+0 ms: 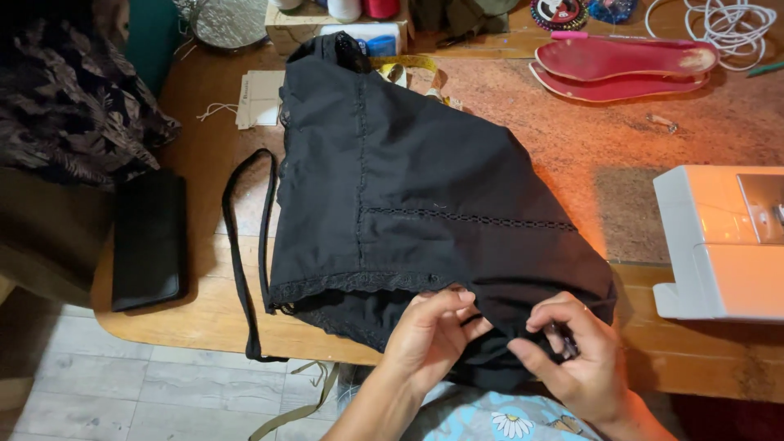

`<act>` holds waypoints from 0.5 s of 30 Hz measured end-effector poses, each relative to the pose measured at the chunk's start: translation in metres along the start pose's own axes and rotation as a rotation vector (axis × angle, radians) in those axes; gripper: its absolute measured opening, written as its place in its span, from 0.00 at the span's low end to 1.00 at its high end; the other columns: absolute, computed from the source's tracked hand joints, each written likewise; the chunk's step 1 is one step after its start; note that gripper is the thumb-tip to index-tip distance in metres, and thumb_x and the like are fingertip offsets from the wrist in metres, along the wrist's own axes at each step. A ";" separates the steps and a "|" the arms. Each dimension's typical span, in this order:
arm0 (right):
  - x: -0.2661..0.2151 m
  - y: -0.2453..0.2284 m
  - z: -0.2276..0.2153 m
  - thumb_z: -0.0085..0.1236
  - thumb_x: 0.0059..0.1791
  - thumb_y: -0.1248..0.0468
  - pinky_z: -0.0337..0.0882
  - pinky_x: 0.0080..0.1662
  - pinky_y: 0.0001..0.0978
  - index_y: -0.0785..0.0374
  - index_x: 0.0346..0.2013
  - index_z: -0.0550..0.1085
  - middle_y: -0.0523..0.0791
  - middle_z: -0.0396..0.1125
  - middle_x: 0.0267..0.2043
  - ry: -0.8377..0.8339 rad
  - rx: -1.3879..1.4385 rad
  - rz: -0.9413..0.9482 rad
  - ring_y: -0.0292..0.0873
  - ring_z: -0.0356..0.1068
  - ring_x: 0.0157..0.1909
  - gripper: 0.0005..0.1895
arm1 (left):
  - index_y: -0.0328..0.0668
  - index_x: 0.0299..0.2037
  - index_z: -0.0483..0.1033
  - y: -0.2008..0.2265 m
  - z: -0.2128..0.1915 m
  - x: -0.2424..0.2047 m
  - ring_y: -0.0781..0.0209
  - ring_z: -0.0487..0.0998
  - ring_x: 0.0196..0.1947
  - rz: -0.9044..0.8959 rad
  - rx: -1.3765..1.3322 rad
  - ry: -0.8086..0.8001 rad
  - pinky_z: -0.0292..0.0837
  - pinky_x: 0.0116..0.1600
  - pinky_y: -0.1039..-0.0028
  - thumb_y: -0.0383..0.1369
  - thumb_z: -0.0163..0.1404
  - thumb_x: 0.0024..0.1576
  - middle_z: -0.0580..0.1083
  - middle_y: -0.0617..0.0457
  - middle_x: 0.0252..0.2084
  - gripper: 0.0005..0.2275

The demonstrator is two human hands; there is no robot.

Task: Ripping out stitches from a black garment using a seam ripper

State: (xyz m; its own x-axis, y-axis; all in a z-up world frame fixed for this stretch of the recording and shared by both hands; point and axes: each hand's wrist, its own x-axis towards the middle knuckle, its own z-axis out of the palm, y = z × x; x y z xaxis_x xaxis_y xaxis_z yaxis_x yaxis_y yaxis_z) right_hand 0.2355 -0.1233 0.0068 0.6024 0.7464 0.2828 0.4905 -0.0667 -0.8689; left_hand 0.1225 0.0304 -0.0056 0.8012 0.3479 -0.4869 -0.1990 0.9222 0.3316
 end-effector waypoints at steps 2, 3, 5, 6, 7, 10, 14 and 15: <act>0.002 -0.003 0.004 0.69 0.37 0.61 0.59 0.29 0.20 0.57 0.32 0.70 0.40 0.65 0.30 -0.002 -0.055 -0.045 0.32 0.53 0.22 0.16 | 0.42 0.23 0.76 0.001 0.000 -0.003 0.64 0.77 0.33 0.006 0.000 0.010 0.76 0.46 0.66 0.21 0.55 0.48 0.75 0.58 0.26 0.05; 0.003 -0.004 0.007 0.71 0.36 0.60 0.62 0.29 0.19 0.57 0.33 0.70 0.39 0.65 0.30 -0.002 -0.096 -0.032 0.31 0.59 0.26 0.18 | 0.42 0.22 0.75 0.000 0.000 -0.003 0.64 0.78 0.31 -0.003 -0.012 0.035 0.78 0.45 0.66 0.21 0.56 0.48 0.74 0.57 0.26 0.06; 0.006 -0.009 0.011 0.74 0.34 0.59 0.65 0.29 0.18 0.57 0.34 0.70 0.39 0.65 0.30 -0.002 -0.137 -0.019 0.30 0.65 0.30 0.21 | 0.41 0.21 0.74 0.000 -0.002 -0.005 0.63 0.78 0.29 -0.012 -0.025 0.060 0.80 0.43 0.65 0.20 0.57 0.48 0.74 0.57 0.25 0.08; 0.008 -0.014 0.012 0.71 0.36 0.60 0.64 0.27 0.18 0.58 0.33 0.70 0.40 0.65 0.30 0.008 -0.135 -0.038 0.30 0.64 0.29 0.19 | 0.40 0.23 0.74 0.000 -0.003 -0.005 0.63 0.77 0.28 -0.007 -0.028 0.075 0.81 0.41 0.65 0.20 0.57 0.48 0.72 0.56 0.24 0.07; 0.011 -0.018 0.014 0.69 0.38 0.62 0.63 0.26 0.17 0.59 0.33 0.70 0.41 0.66 0.29 0.019 -0.132 -0.057 0.30 0.64 0.28 0.16 | 0.38 0.25 0.74 -0.001 -0.004 -0.006 0.64 0.77 0.27 -0.001 -0.032 0.089 0.82 0.40 0.65 0.19 0.58 0.47 0.71 0.56 0.23 0.07; 0.014 -0.025 0.010 0.68 0.39 0.63 0.66 0.29 0.19 0.57 0.33 0.73 0.39 0.69 0.31 -0.002 -0.215 -0.134 0.32 0.68 0.30 0.12 | 0.38 0.31 0.75 -0.001 -0.005 -0.007 0.65 0.77 0.27 0.006 -0.032 0.058 0.83 0.40 0.65 0.19 0.58 0.48 0.72 0.56 0.25 0.07; 0.021 -0.030 0.009 0.67 0.40 0.66 0.72 0.42 0.23 0.60 0.36 0.74 0.43 0.72 0.35 -0.037 -0.174 -0.215 0.36 0.72 0.37 0.13 | 0.33 0.33 0.76 -0.002 -0.006 -0.007 0.62 0.80 0.31 0.024 -0.034 0.034 0.84 0.40 0.68 0.20 0.59 0.50 0.76 0.50 0.29 0.05; 0.021 -0.031 0.010 0.67 0.40 0.66 0.66 0.35 0.20 0.58 0.35 0.74 0.40 0.72 0.35 -0.036 -0.136 -0.104 0.33 0.62 0.28 0.12 | 0.31 0.32 0.75 0.000 -0.003 -0.010 0.59 0.80 0.30 0.020 -0.028 0.059 0.84 0.42 0.67 0.19 0.58 0.50 0.75 0.49 0.27 0.05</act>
State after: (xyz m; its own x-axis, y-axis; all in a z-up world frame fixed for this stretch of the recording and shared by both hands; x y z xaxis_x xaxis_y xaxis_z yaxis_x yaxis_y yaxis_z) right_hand 0.2270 -0.0988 0.0358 0.5220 0.7769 0.3519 0.6316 -0.0749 -0.7716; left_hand 0.1131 0.0275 -0.0034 0.7622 0.3746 -0.5279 -0.2306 0.9191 0.3194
